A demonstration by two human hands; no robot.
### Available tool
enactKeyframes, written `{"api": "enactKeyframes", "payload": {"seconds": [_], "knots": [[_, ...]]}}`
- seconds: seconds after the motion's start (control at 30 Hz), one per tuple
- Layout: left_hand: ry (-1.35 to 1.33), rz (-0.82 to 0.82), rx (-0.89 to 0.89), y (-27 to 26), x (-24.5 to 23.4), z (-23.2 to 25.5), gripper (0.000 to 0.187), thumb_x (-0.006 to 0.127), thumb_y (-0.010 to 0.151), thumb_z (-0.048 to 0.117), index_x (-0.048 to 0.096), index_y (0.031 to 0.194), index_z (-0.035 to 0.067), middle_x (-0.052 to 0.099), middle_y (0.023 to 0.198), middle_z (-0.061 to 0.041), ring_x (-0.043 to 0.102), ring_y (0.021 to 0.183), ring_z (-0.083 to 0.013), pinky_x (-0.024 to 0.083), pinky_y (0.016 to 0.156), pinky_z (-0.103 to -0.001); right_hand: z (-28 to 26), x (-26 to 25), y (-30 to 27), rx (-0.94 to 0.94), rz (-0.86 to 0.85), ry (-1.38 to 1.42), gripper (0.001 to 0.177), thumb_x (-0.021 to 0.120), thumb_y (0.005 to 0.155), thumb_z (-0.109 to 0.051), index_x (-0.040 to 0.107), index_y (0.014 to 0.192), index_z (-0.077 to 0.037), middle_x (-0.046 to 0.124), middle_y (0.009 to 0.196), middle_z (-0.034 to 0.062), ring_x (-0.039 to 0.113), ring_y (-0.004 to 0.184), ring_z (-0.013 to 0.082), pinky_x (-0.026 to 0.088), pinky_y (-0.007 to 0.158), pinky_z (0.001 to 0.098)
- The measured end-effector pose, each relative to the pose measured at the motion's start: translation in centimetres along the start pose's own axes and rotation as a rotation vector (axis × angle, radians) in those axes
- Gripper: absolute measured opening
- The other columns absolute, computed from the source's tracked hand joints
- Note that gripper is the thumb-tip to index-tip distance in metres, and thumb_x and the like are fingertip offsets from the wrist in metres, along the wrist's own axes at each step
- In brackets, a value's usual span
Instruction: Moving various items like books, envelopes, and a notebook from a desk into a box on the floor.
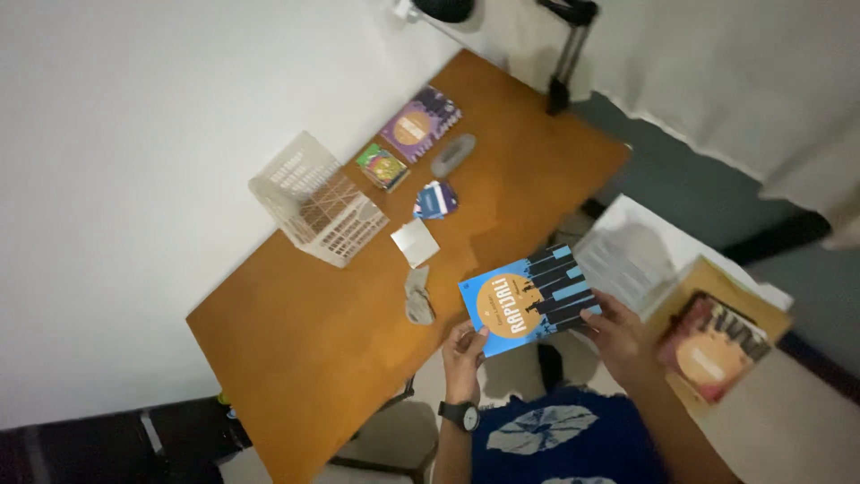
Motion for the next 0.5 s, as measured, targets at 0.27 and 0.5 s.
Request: {"api": "enactKeyframes", "payload": {"seconds": [0.27,0.5], "knots": [[-0.013,0.046,-0.008,-8.0,5.6,-4.1,0.034,0.078,0.089,0.018,0.067,0.117,0.004,0.065,0.089,0.002,0.056,0.078,-0.0081,0.043,0.066,-0.025,-3.1,-5.9,-6.2,0.059,0.023,-0.117,0.047,0.062,0.094,-0.003,0.056,0.14,0.003,0.062,0.131,0.0118,0.063,0.114,0.0252,0.051,0.099,0.0429],[0.209,0.138,-0.139,-14.0,14.0,-8.7,0.037,0.077,0.089,0.021,0.067,0.122,0.008,0.074,0.094,-0.002,0.061,0.081,-0.0087,0.046,0.068,-0.025,-4.9,-17.5,-8.0,0.076,0.025,-0.172,0.043,0.06,0.093,-0.001,0.057,0.135,0.005,0.068,0.122,0.0115,0.071,0.102,0.0249,0.061,0.089,0.0406]]}}
Point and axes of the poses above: each hand's wrist, its own y-axis towards the middle knuckle, its own x-axis out of the palm, z = x × y, the point moved 5 cm from there along y, towards the middle knuckle
